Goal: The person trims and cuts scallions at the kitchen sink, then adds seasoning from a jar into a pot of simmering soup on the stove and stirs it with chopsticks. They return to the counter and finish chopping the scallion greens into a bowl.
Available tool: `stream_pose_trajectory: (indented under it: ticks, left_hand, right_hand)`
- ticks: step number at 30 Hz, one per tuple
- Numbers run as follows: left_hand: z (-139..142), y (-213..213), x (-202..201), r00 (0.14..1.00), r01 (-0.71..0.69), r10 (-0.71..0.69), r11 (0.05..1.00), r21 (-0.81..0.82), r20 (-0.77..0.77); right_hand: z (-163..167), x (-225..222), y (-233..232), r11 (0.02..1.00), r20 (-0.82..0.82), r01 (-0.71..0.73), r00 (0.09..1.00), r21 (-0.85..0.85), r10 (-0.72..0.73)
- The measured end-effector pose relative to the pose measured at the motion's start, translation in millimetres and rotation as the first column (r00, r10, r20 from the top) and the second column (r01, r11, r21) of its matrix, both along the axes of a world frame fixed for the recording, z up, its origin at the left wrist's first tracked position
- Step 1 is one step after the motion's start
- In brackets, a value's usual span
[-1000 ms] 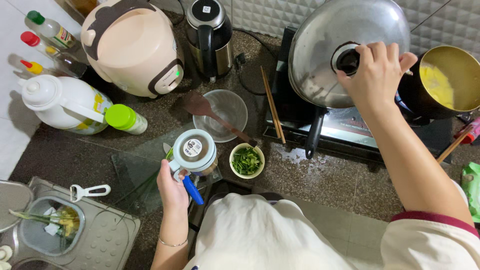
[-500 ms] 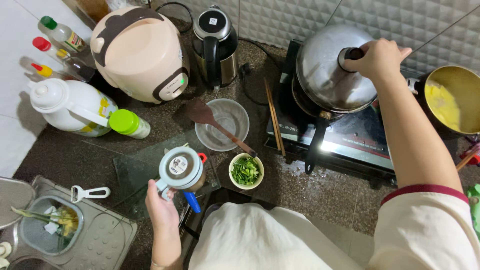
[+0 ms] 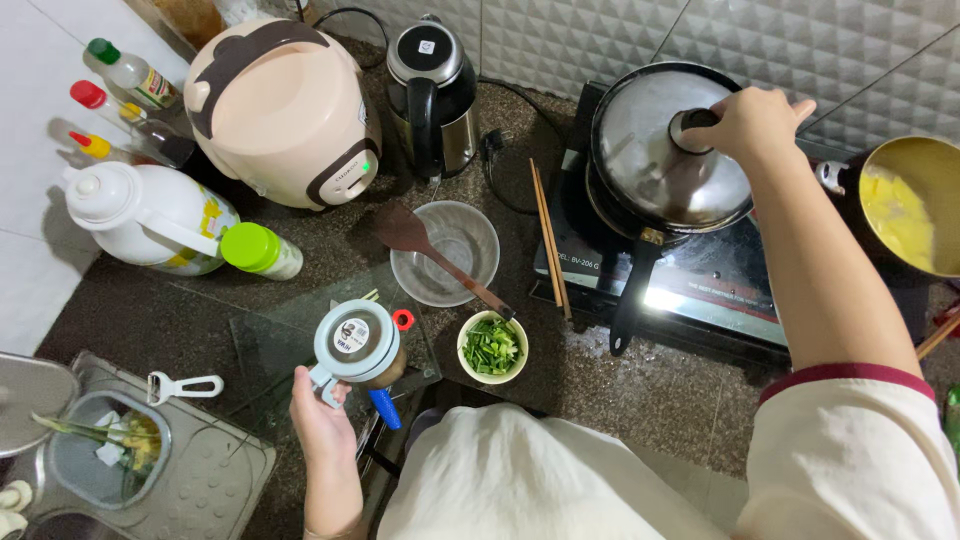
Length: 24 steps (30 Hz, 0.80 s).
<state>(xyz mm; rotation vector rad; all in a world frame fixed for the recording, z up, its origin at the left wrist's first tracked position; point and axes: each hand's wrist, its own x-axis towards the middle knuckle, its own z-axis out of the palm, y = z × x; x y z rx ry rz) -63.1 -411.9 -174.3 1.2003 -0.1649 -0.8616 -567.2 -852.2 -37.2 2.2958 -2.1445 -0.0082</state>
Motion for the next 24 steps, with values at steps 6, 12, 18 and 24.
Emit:
stream_pose_trajectory:
  ticks: [6, 12, 18, 24]
  left_hand:
    - [-6, -4, 6, 0.996, 0.082, -0.082, 0.997, -0.004, -0.024]
    - [-10, -27, 16, 0.981, 0.189, -0.191, 0.98, -0.068, -0.033]
    - [5, -56, -1, 0.935, 0.348, -0.341, 0.936, -0.056, 0.1]
    - [16, -74, -20, 0.906, 0.419, -0.409, 0.904, -0.087, 0.113]
  right_hand:
    - [9, -20, 103, 0.932, 0.511, -0.126, 0.808, -0.339, 0.295]
    - [-84, -6, 275, 0.651, 0.898, 0.62, 0.34, -0.437, 0.279]
    - [-181, 81, 319, 0.756, 0.772, 0.299, 0.09, 0.582, -0.629]
    - [-177, 122, 305, 0.64, 0.754, 0.403, -0.412, 0.654, -0.512]
